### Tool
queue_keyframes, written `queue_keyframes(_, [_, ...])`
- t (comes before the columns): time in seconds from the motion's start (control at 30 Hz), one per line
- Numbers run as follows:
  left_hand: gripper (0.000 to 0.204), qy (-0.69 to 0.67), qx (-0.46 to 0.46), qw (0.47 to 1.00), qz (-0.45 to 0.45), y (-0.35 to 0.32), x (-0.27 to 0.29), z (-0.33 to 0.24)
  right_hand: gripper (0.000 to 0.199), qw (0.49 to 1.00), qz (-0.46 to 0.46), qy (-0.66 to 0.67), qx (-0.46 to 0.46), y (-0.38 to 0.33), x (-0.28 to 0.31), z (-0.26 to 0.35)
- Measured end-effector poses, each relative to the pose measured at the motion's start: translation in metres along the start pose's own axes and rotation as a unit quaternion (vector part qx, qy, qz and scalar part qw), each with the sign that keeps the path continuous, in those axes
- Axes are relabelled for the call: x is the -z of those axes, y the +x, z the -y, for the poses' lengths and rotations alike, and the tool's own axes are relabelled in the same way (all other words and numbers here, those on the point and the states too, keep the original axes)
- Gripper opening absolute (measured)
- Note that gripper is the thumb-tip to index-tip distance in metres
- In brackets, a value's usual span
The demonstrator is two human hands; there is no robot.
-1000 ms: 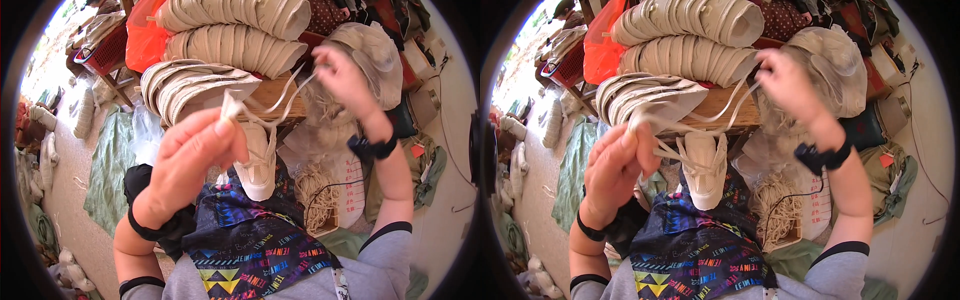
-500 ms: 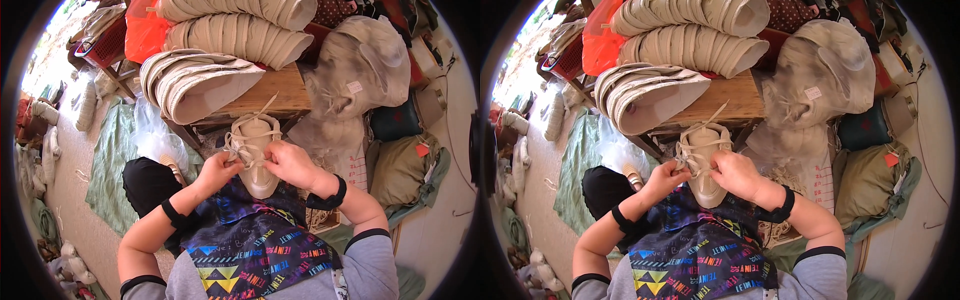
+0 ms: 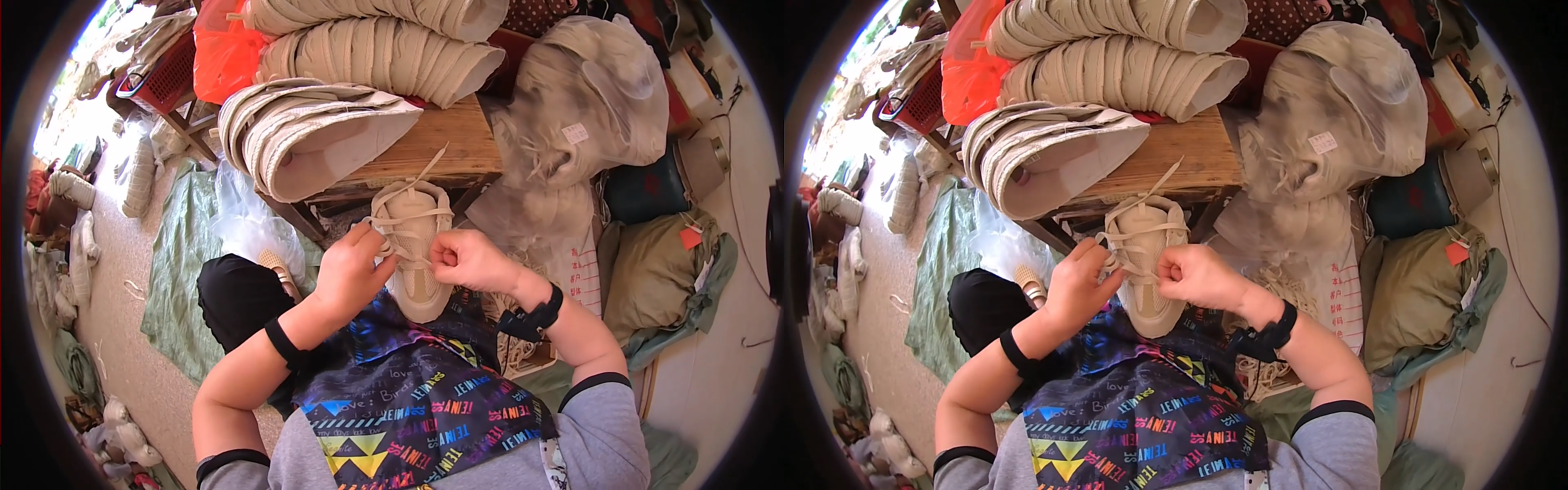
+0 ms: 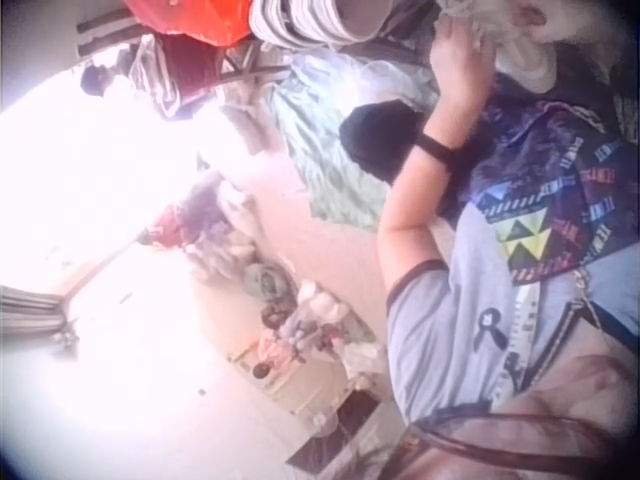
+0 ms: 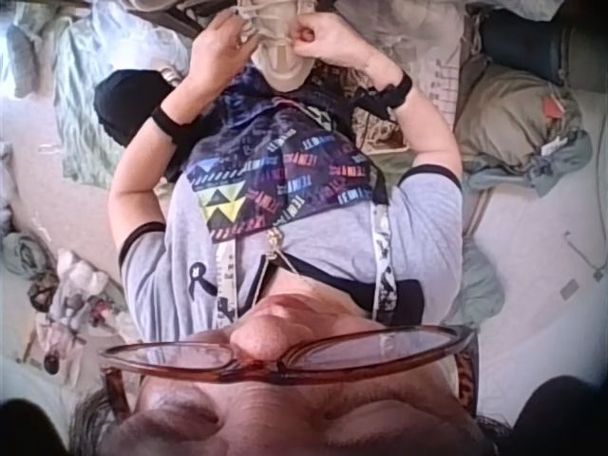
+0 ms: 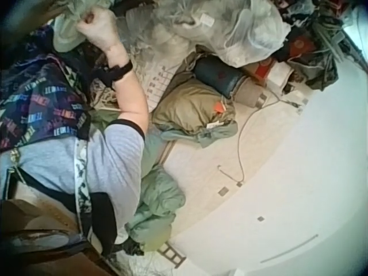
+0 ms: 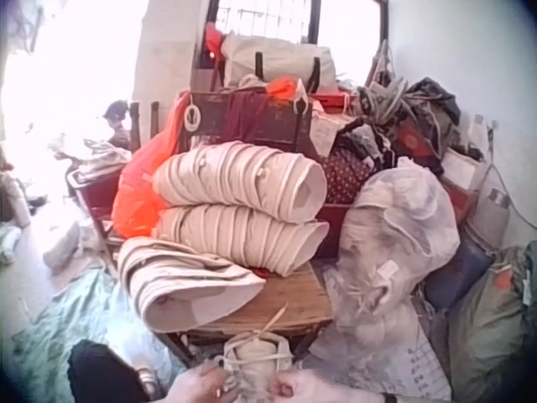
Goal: Lacing a new shoe in a manufacturing assembly area.
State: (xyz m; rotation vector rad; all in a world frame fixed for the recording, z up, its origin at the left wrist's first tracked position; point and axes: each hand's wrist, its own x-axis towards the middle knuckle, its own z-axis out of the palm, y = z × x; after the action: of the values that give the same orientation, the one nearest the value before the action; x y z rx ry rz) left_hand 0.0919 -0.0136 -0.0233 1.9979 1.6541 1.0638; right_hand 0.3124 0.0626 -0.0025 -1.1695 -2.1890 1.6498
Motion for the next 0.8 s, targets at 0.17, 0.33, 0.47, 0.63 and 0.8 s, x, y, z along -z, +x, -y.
queue_keyframes(0.17, [0.026,0.046,-0.091,0.995,0.024,-0.002,-0.011,0.004,0.011,0.991,0.111,0.075,-0.009,-0.009,0.026,-0.013])
queue_keyframes(0.33, [0.025,0.004,-0.024,0.997,0.076,-0.007,-0.002,0.01,0.009,0.965,0.073,0.227,-0.11,-0.021,0.041,-0.015])
queue_keyframes(0.47, [0.034,-0.216,0.131,0.962,0.1,0.007,0.018,0.012,0.012,0.967,0.053,0.248,-0.038,-0.033,0.028,0.007])
queue_keyframes(0.63, [0.047,-0.415,0.193,0.884,0.097,0.048,0.074,-0.037,0.019,0.925,-0.016,-0.18,0.333,-0.034,-0.019,0.02])
queue_keyframes(0.8, [0.043,-0.458,0.153,0.871,0.092,0.059,0.087,-0.07,0.023,0.92,-0.048,-0.226,0.316,-0.027,-0.037,0.017])
